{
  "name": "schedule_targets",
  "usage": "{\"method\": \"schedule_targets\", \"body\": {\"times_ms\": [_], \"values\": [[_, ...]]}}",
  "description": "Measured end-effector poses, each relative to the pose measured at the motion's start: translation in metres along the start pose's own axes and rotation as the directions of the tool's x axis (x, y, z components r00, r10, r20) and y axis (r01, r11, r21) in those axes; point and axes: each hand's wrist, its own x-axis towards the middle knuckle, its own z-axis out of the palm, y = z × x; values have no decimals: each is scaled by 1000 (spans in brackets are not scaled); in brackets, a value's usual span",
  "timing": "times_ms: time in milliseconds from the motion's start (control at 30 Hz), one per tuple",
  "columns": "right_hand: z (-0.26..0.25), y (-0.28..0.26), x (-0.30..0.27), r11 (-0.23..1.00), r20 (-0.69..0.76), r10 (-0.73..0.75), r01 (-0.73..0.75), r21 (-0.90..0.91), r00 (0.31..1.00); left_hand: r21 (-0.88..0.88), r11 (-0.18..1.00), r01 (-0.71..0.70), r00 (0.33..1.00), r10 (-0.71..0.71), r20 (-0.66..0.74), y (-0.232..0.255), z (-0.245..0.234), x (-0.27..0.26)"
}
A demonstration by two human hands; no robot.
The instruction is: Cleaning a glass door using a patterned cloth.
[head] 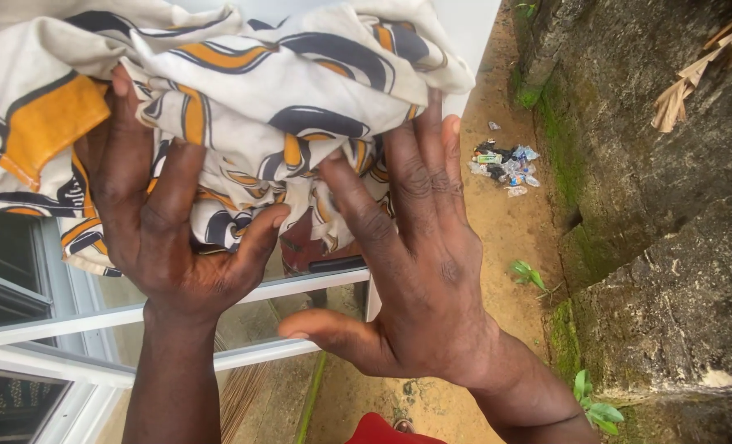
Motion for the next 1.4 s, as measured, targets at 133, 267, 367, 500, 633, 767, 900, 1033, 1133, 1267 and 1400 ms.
{"method": "schedule_targets", "body": {"times_ms": [133, 267, 367, 500, 633, 767, 900, 1033, 1133, 1267, 1400], "values": [[3, -10, 11, 1000, -9, 12, -12, 8, 1000, 9, 1000, 2, 1000, -2, -1, -8, -9, -1], [9, -22, 24, 1000, 30, 5, -5, 1, 1000, 14, 1000, -17, 1000, 17, 7, -19, -22, -1], [18, -30, 30, 1000, 31, -10, 10, -10, 999, 25, 1000, -15, 1000, 15, 5, -26, -31, -4], [30, -43, 38, 999, 24, -25, 26, -38, 999, 33, 999, -6, 1000, 6, -4, -38, -45, -9], [40, -58, 47, 999, 32, -24, 26, -44, 999, 25, 1000, -7, 1000, 7, -11, -47, -58, -8], [51, -67, 52, 999, 12, -38, 39, -30, 999, 28, 999, 14, 1000, -14, -12, -55, -69, -12], [59, -80, 59, 1000, 24, -28, 29, -10, 999, 25, 999, 26, 1000, -26, -5, -68, -81, -19], [71, -89, 64, 999, 24, -48, 48, -13, 999, 46, 999, 17, 1000, -17, 7, -80, -92, -27], [81, -94, 68, 998, 6, -68, 68, -18, 998, 56, 998, 18, 1000, -19, 15, -86, -101, -28], [91, -99, 72, 995, -1, -96, 96, -21, 995, 40, 998, 53, 998, -53, 14, -89, -111, -28], [102, -108, 77, 994, -7, -105, 105, -32, 994, 57, 997, 53, 998, -55, 20, -104, -120, -38]]}}
